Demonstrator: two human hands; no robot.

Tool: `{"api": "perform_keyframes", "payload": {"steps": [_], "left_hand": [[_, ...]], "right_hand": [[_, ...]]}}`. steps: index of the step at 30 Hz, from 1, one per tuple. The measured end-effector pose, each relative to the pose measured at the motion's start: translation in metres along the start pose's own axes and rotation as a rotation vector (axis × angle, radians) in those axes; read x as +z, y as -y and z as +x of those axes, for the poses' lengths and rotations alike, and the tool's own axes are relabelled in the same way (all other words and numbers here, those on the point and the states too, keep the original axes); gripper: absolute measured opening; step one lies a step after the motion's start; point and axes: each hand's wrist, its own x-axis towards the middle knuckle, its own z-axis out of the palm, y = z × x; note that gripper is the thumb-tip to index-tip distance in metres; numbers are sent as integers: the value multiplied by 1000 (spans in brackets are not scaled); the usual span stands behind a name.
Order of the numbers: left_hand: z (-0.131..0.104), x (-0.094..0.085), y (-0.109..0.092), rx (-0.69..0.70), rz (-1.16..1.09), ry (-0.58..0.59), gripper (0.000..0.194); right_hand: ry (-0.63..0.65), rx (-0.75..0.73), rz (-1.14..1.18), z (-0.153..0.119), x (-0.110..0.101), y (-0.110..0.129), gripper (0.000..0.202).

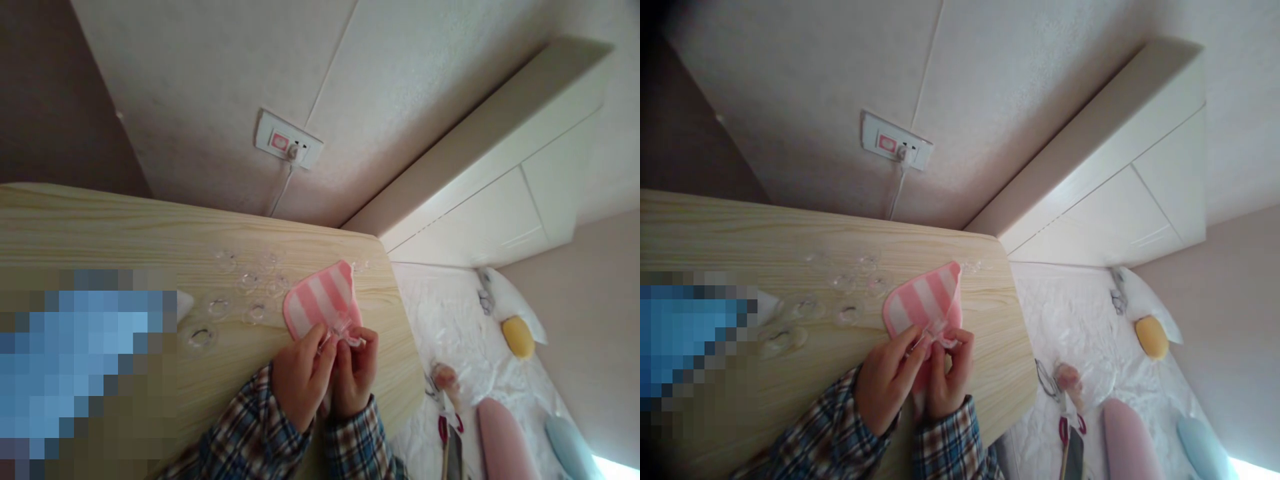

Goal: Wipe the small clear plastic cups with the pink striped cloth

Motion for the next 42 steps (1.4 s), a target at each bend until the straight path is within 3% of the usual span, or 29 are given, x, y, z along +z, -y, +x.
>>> {"api": "perform_keyframes", "payload": {"steps": [5, 9, 12, 20, 27, 31, 37, 42], "left_hand": [[2, -2, 1, -2, 10, 2, 25], [2, -3, 2, -35, 1, -48, 28], [2, -4, 2, -40, -19, -50, 27], [4, -6, 3, -53, -195, -94, 26], [4, -8, 5, -81, -271, -90, 21], [5, -8, 3, -65, -298, -90, 24], [3, -6, 4, -52, -225, -75, 23], [5, -6, 6, -32, -179, -53, 23]], "right_hand": [[-32, -21, -56, 2, 0, 6, 14], [20, -176, -217, 2, 3, 10, 10], [11, -85, -214, 6, 4, 11, 11], [2, -89, -250, 11, 9, 12, 12], [21, -289, -288, 5, 12, 14, 8], [-28, -206, -268, 9, 12, 13, 9], [57, -149, -259, 10, 8, 23, 11], [78, -186, -305, 9, 9, 23, 10]]}}
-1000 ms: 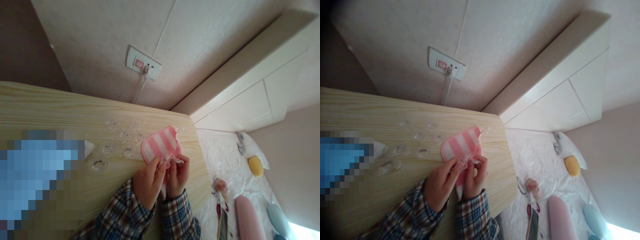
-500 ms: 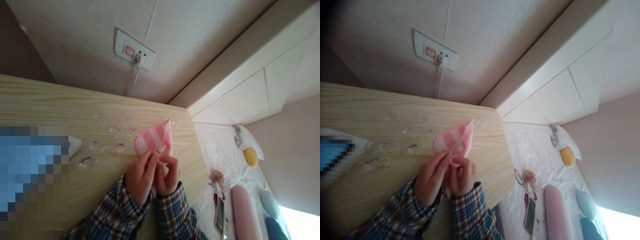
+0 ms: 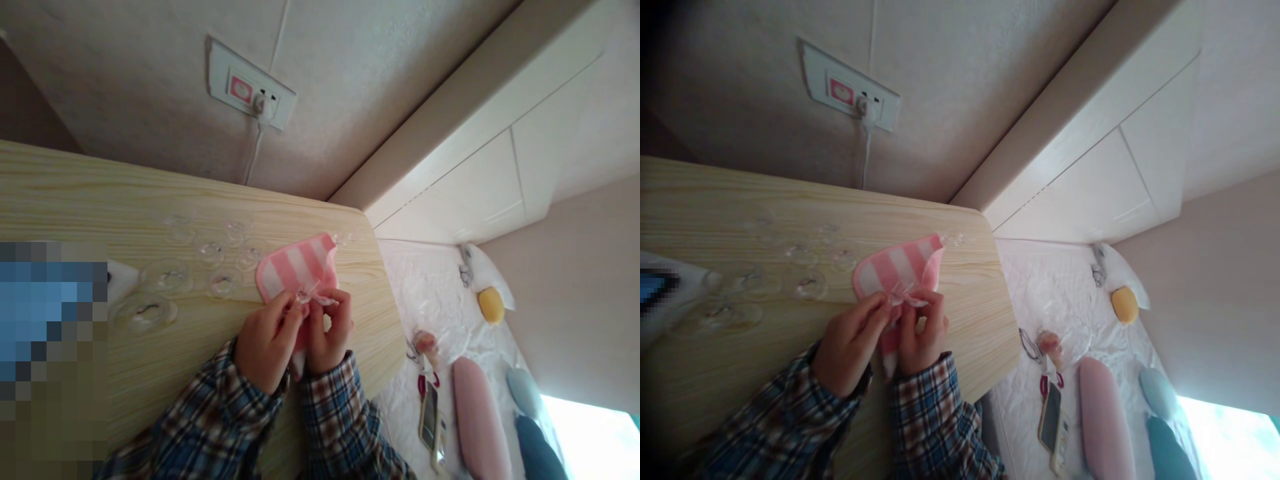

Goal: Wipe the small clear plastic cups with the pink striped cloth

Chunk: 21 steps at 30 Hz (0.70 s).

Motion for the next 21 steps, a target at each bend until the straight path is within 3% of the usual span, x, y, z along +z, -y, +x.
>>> {"api": "perform_keyframes", "payload": {"steps": [3, 6, 11, 17, 21], "left_hand": [[1, 0, 2, 8, 3, -14, 22], [0, 0, 3, 7, -9, -26, 22], [0, -2, 3, 6, 29, -36, 22], [1, -1, 3, 19, 64, -37, 24], [0, -3, 2, 20, 59, -47, 23]], "right_hand": [[2, -77, -11, 0, 2, -3, 9], [-21, -60, -18, -1, 2, -5, 10], [62, -131, -18, -2, 0, -4, 12], [-29, -53, -1, 0, 3, -7, 11], [33, -118, -26, -1, 1, -9, 11]]}}
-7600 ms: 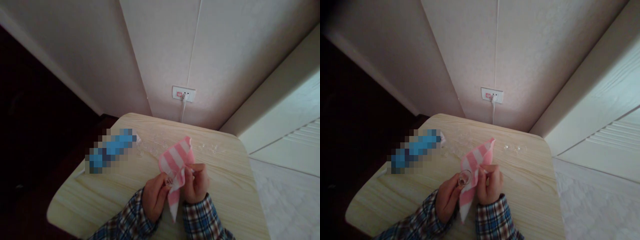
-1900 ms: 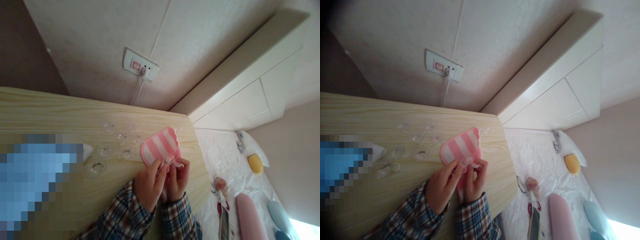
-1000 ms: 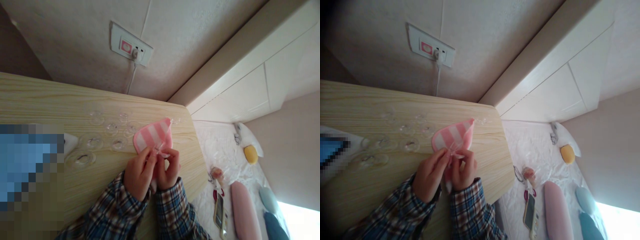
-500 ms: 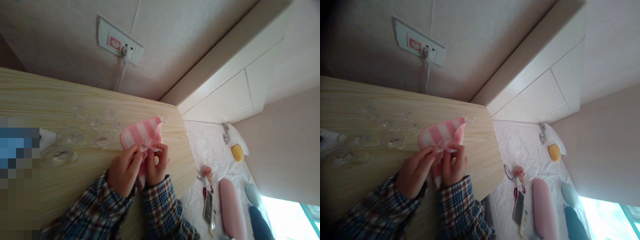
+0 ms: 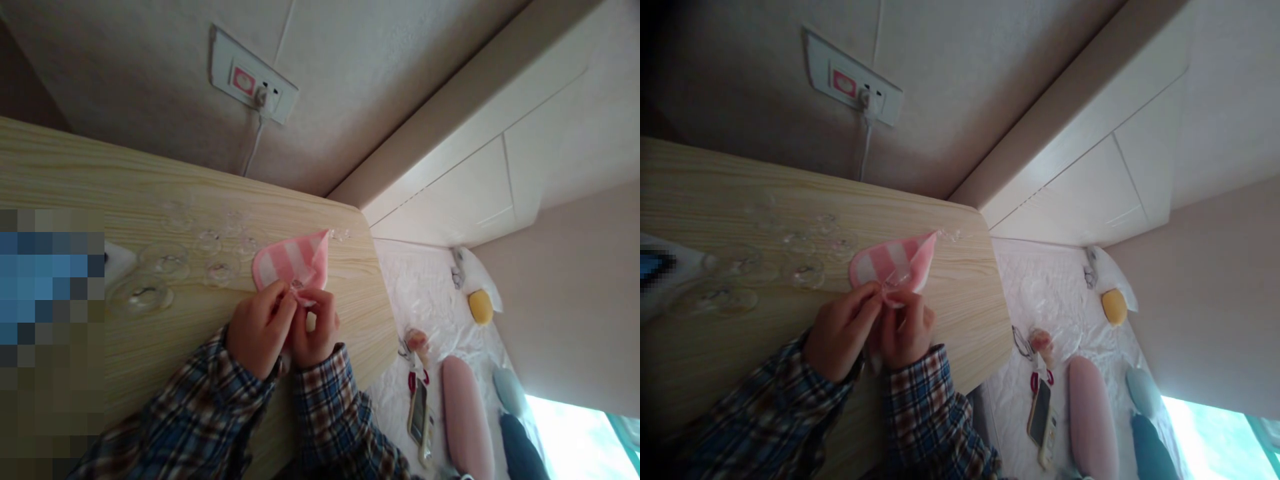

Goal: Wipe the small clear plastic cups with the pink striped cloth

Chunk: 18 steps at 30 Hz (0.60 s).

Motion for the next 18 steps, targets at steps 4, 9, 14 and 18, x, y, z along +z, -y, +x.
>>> {"api": "perform_keyframes", "payload": {"steps": [4, 9, 14, 18], "left_hand": [[1, 0, -2, 5, 28, -3, 24], [4, 0, -2, 0, 29, 1, 23], [4, -1, -2, -19, 26, -14, 22], [3, 0, -3, -18, 21, -17, 23]], "right_hand": [[-87, 51, 22, -1, 3, 0, 11], [-76, 63, 45, 0, 6, 3, 10], [-24, 87, 57, 1, 5, 3, 9], [-75, 131, 33, 0, 7, 1, 8]]}}
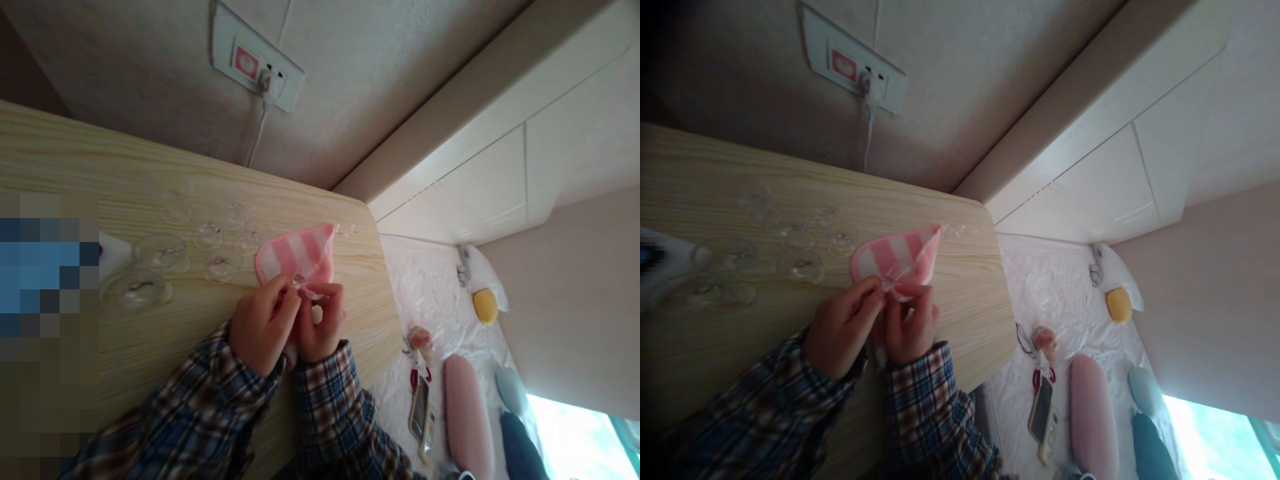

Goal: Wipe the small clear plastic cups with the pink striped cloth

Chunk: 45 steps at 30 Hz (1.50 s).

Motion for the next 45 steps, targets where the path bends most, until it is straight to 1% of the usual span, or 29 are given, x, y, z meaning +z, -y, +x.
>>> {"api": "perform_keyframes", "payload": {"steps": [4, 7, 13, 18, 21, 25, 31, 34, 37, 41, 43, 45], "left_hand": [[1, -1, 0, 1, 13, 2, 22], [1, -2, 0, 5, 31, -10, 22], [1, -4, -2, -1, 23, 6, 23], [1, -4, -2, -9, 4, 13, 22], [1, -4, -1, -4, 17, 19, 22], [2, -3, 1, -3, 23, 13, 22], [3, -3, 0, 2, 10, 16, 22], [3, -3, -1, 2, 3, 17, 22], [3, -4, 0, -4, -12, 17, 22], [4, -5, 0, 3, -22, 14, 22], [4, -5, 0, 5, -21, 9, 22], [4, -4, 0, 6, -17, 9, 22]], "right_hand": [[-24, 33, 0, 0, 2, -2, 8], [-5, 34, 10, 1, 1, -4, 9], [42, 25, 74, 1, 0, -5, 9], [39, 34, 79, 1, 0, -3, 8], [38, 64, 102, 2, 0, -4, 8], [82, 49, 131, 2, 0, -5, 8], [58, 67, 143, 3, 0, -5, 9], [49, 105, 155, 4, 0, -6, 9], [80, 85, 135, 3, 0, -7, 9], [65, 84, 117, 3, 0, -6, 9], [76, 59, 111, 3, 0, -5, 10], [77, 65, 121, 4, 0, -4, 10]]}}
